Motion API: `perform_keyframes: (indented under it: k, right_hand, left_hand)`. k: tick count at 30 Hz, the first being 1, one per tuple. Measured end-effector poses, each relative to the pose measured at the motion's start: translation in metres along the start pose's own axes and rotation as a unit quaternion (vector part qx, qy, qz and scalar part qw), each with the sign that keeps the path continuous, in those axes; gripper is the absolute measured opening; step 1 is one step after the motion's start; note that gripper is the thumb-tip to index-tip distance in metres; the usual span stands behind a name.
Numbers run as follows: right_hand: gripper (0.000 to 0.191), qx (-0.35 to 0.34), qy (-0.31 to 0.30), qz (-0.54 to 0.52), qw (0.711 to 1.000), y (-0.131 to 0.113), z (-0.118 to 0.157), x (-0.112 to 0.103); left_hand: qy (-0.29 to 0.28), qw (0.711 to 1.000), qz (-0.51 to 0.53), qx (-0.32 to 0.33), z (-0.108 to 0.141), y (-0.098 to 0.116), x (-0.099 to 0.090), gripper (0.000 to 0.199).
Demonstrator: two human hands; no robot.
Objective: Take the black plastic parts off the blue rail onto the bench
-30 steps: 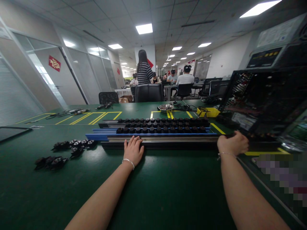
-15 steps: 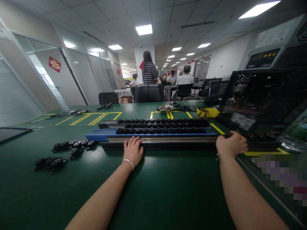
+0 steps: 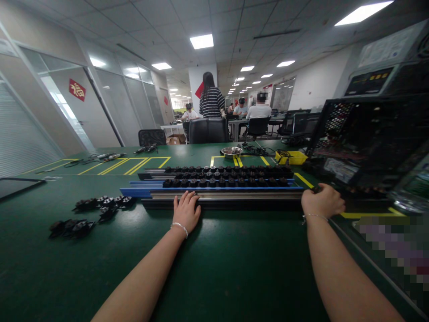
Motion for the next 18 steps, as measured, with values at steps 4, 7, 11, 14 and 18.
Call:
perform_keyframes:
  k: [4,7,11,14,18]
  right_hand:
    - [0.039,0.037,0.004,0.020,0.999,0.0004,-0.0027,-0.0009]
    - [0.039,0.038,0.006,0.029,0.999,-0.0011,-0.0028,-0.0022]
    - [0.041,0.039,0.012,0.024,0.999,-0.0007,-0.0001,-0.0031]
    - [0.045,0.051,0.013,0.015,0.998,0.0019,0.0015,-0.0020]
    - [0.044,0.064,-0.003,0.017,0.998,0.0038,0.0005,0.0014]
  left_hand:
    - [0.002,1.000,0.000,0.001,0.0002,-0.0001,0.0003,0.032]
    - [0.000,1.000,0.000,0.002,0.0002,-0.0002,0.0007,0.033]
    - [0.000,1.000,0.002,0.001,-0.0001,-0.0002,0.0002,0.033]
    - [0.000,1.000,0.003,0.001,-0.0002,0.0002,-0.0006,0.033]
    - [0.002,1.000,0.006,0.001,0.0002,0.0001,-0.0008,0.033]
Point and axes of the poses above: each hand's wrist, its own z-axis away from the middle knuckle, its own x-axis out of the palm, y = z × x, the point moved 5 cm from there along -z, towards the middle knuckle, and after that the axes turned 14 degrees about x, right-handed, at the moved point
